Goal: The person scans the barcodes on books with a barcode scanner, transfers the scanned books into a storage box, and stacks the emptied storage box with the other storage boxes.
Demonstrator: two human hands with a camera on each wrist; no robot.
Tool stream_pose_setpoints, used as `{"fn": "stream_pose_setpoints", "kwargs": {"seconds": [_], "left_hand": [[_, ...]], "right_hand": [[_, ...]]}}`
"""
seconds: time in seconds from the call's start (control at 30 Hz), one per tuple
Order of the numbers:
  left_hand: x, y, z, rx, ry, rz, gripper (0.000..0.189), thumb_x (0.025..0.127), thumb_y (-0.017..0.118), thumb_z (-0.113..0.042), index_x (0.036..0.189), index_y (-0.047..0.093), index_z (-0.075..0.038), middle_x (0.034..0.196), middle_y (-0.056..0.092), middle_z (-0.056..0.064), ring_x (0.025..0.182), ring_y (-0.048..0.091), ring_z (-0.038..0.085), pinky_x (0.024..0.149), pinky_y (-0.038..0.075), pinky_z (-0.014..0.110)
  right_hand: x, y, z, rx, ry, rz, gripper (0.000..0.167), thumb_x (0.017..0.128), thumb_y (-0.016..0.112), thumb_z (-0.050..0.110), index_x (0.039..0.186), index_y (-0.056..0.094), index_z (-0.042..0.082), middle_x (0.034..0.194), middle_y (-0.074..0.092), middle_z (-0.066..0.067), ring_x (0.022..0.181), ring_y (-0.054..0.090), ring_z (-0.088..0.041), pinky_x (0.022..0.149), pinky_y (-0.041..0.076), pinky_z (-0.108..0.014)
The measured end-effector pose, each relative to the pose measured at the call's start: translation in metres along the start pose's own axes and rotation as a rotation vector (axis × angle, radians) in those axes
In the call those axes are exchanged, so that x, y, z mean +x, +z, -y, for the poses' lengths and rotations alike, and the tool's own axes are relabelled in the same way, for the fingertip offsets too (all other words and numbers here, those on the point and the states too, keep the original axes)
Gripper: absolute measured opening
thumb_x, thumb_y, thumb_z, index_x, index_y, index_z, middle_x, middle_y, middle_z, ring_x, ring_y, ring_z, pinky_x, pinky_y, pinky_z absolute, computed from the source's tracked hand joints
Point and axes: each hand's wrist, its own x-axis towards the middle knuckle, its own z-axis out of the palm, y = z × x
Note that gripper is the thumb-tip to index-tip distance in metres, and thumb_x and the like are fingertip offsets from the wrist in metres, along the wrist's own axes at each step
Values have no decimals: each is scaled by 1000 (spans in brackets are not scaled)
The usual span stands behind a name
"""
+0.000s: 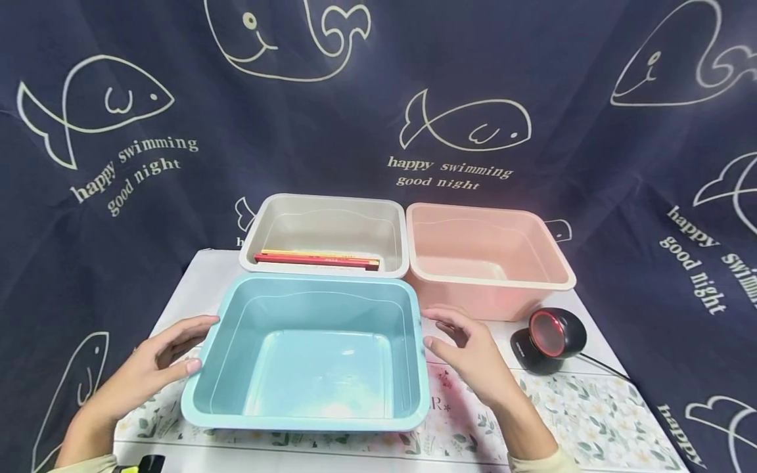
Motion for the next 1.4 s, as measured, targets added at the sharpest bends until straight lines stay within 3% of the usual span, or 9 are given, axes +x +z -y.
{"fn": "stream_pose_setpoints", "kwargs": {"seconds": [0.27,0.5,0.87,1.2,1.4], "left_hand": [[-3,4,1,15,1,-7,64,94,61,11,154,43,-3,150,52,-18,132,52,-10,104,40,5],[-3,5,4,-68,17,24,67,94,57,16,156,37,1,155,48,-12,130,57,-5,103,44,8],[-3,3,7,-160,-26,55,66,97,57,11,157,33,2,152,52,-8,128,61,-1,100,52,16],[1,8,2,-219,-34,70,66,94,58,14,156,36,2,149,56,-12,126,64,2,95,57,21],[4,7,-11,-261,26,106,67,93,57,17,155,35,6,150,56,-5,127,65,7,99,55,22]], "right_hand": [[-19,7,-9,51,50,53,43,92,75,7,134,65,7,141,63,-15,129,62,-13,107,48,-18],[-27,14,-14,150,67,102,51,93,71,3,142,56,1,146,56,-25,130,64,-24,106,51,-19],[-31,15,-17,180,66,107,53,95,71,5,145,53,-2,147,55,-27,130,64,-24,106,50,-20],[-33,4,-10,168,80,110,52,94,72,5,144,56,-1,144,59,-26,124,68,-19,102,53,-20],[-37,-9,2,150,74,98,50,94,70,2,143,59,1,135,66,-24,118,71,-15,99,56,-22]]}}
